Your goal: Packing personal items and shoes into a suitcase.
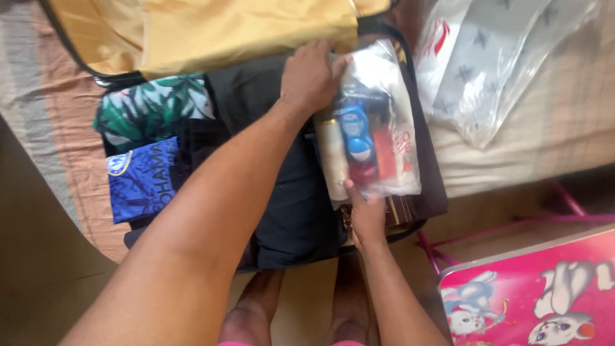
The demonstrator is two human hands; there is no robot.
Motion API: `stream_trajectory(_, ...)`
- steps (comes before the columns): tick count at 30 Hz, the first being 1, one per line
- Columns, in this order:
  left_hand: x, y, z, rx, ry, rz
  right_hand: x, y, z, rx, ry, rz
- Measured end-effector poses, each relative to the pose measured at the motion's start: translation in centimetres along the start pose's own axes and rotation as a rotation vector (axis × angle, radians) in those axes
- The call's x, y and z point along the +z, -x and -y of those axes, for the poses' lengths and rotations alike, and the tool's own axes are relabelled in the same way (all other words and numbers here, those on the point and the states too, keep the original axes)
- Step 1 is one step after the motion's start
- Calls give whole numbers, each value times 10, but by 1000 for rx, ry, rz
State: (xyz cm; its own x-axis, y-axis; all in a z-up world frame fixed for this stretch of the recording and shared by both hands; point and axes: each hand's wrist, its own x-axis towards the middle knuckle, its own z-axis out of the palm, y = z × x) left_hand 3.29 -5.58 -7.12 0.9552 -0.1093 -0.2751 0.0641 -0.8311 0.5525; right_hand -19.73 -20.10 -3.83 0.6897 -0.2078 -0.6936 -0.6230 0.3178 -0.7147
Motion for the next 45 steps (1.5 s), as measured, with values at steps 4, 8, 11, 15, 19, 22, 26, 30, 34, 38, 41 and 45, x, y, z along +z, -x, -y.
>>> stream_trajectory(4,5,37,-29,-41,-48,-231,-7,20,9,113,-29,-7)
stream_trajectory(8,-5,68,-58,280,-215,-319,-10,31,48,-370,364,-374)
stream_trajectory(11,4,83,-59,305,-220,-198,-11,23,66,-696,841,-384)
stream_trajectory(15,11,63,-65,219,-204,-163,-19,-34,57,-824,1172,-227)
stream_trajectory(19,16,57,-57,208,-214,-192,-22,-52,40,-907,1113,-222)
stream_trajectory(22,22,48,-56,238,-192,-212,-23,-64,35,-965,1119,-242)
stream_trajectory(26,20,21,-55,224,-190,-189,-12,-88,41,-970,1078,-252)
stream_trajectory(30,27,10,-52,217,-148,-156,-11,-85,51,-869,1054,-255)
stream_trajectory(34,13,-5,-54,185,-158,-102,-4,-90,75,-855,1054,-227)
stream_trajectory(38,-8,-20,-55,152,-195,141,-15,-96,98,-714,1013,-119)
stream_trajectory(41,-12,-23,-50,142,-240,212,-28,-106,116,-548,1013,-7)
stream_trajectory(45,6,-38,-38,120,-278,218,-30,-123,132,-443,1090,129)
